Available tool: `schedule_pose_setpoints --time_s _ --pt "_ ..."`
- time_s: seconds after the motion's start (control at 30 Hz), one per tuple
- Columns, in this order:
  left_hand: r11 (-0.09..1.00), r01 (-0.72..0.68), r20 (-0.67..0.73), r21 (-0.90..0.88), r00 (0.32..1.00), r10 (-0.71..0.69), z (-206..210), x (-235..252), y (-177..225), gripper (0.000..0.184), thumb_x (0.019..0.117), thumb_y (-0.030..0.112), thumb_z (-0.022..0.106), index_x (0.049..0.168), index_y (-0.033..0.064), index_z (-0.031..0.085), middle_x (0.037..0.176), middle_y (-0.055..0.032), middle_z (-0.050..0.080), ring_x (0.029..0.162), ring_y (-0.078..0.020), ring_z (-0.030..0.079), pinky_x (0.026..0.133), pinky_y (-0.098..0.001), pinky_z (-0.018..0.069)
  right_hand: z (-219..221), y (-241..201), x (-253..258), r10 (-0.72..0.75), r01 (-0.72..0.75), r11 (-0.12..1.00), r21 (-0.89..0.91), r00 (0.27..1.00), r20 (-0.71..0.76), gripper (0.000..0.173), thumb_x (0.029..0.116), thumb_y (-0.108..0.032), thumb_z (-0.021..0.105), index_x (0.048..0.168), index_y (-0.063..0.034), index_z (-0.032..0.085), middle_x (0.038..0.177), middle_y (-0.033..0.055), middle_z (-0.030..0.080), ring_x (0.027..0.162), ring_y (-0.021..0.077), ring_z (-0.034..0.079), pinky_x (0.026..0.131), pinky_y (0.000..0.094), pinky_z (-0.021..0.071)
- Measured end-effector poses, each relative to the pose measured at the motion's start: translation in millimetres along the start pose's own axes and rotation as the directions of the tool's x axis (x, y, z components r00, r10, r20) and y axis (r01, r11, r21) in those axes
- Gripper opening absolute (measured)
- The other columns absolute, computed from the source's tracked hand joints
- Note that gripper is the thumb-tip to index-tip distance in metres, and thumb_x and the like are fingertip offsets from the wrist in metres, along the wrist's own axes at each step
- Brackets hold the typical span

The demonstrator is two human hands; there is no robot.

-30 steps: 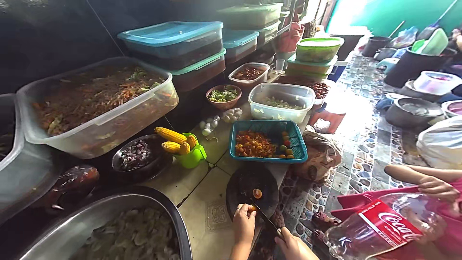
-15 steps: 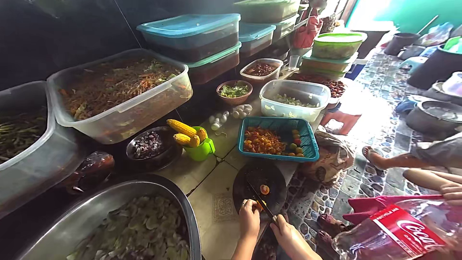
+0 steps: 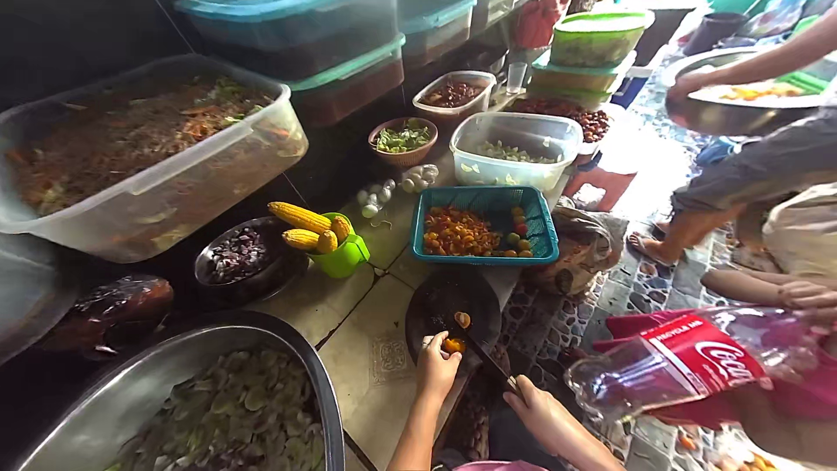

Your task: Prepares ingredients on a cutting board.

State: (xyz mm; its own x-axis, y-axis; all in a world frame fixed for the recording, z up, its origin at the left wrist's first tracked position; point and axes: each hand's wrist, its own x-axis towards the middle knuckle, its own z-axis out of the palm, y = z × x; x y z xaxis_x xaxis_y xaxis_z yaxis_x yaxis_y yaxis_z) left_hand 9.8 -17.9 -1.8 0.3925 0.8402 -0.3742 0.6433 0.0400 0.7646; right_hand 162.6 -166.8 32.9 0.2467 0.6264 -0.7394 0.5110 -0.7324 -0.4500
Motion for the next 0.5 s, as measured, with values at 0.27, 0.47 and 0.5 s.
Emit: schedule_pose_setpoints --time_s 0.27,0.47,0.5 --pt "0.999 0.032 -0.031 0.018 0.999 -0.032 3 2 16 0.048 0.0854 0.007 0.078 0.131 -0.0012 0.065 0.133 -0.0232 0.060 0.122 -0.0302 0.060 0.106 -0.0386 0.0486 25 13 10 -0.066 -0.002 0.946 0.324 0.978 0.199 0.044 0.1090 -0.043 0.048 0.128 -0.0042 0.051 0.082 0.0098 0.057 0.063 0.0211 0.057 0.062 0.0414 0.0503" --pt "0.986 -0.142 -0.129 -0.088 0.983 0.130 -18 58 79 0.044 0.0852 0.007 0.078 0.127 -0.0016 0.068 0.132 -0.0219 0.062 0.122 -0.0279 0.061 0.107 -0.0375 0.0484 -39 -25 28 -0.107 0.078 0.918 0.388 0.993 0.053 0.042 0.1085 -0.043 0.049 0.131 -0.0074 0.050 0.075 0.0059 0.054 0.054 0.0179 0.053 0.053 0.0375 0.0485" --pt "0.974 -0.200 -0.143 -0.104 0.972 0.184 -24 74 97 0.046 0.0856 0.007 0.078 0.130 -0.0018 0.067 0.133 -0.0219 0.062 0.123 -0.0274 0.061 0.107 -0.0366 0.0487 -58 -34 35 -0.121 0.110 0.913 0.394 0.993 0.003 0.043 0.1083 -0.043 0.049 0.132 -0.0080 0.050 0.075 0.0059 0.054 0.054 0.0179 0.053 0.052 0.0374 0.0486"
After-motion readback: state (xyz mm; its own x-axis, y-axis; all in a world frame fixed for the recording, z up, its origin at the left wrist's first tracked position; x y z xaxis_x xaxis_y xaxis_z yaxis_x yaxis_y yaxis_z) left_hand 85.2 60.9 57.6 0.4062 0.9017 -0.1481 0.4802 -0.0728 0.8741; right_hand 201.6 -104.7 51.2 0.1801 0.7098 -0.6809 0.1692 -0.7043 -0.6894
